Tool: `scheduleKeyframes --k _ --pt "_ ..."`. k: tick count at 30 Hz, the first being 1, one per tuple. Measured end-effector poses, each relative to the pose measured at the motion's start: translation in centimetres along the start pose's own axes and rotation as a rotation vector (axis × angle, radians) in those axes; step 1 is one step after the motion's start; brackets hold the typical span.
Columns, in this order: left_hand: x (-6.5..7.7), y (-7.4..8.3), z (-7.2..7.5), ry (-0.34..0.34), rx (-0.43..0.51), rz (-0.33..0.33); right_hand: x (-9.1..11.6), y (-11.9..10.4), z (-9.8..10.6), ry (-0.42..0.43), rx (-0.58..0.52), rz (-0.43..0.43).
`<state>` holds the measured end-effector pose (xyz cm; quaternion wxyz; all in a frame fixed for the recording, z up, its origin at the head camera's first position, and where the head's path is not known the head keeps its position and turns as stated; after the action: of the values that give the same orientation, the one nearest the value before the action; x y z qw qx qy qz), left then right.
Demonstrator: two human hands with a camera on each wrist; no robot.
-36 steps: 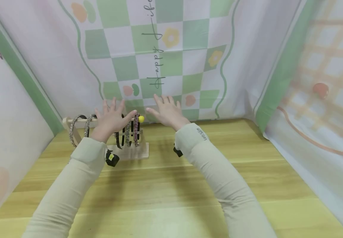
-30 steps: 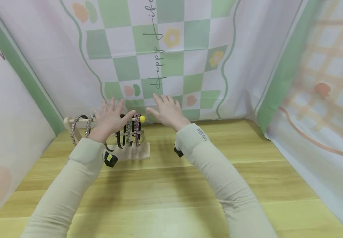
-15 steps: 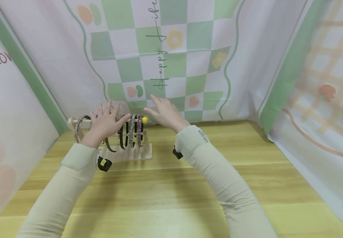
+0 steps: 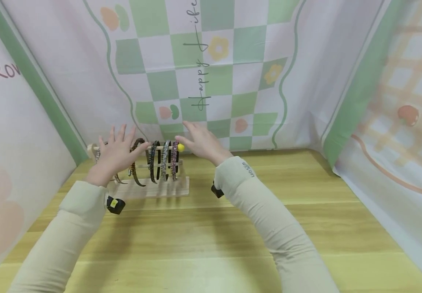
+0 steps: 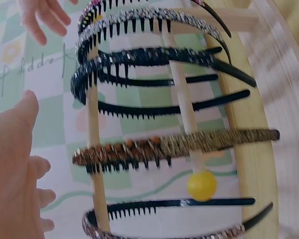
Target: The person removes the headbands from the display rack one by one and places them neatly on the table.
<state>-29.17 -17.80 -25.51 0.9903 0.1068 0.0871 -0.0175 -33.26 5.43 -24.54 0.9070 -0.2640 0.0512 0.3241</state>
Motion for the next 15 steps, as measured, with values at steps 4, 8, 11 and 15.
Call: scheduleKeyframes --k 4,8,11,15 --pt "0.5 -1.0 0.0 0.021 0.006 -0.002 -0.1 0.1 -0.3 -0.009 -0.047 -0.007" --pt "0.7 -2.0 -0.3 0.034 0.013 0.005 -0.3 0.2 -0.7 -0.013 -0.113 -0.022" --pt "0.8 -2.6 -0.4 0.050 0.017 0.009 -0.4 0.1 -1.0 -0.021 -0.144 -0.022" --pt "1.2 -3.8 -0.1 0.083 0.044 0.011 -0.4 0.0 -1.3 -0.031 -0.161 -0.017"
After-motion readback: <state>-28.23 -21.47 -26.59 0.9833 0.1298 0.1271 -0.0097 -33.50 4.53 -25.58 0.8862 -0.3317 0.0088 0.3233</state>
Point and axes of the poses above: each hand's wrist, its own x-axis away from the middle knuckle, its own z-axis out of the back of the hand, y = z × x, the point moved 3 cm from there along -x, towards the middle knuckle, and after that the axes turned 4 degrees about z, right-handed, at the moved point
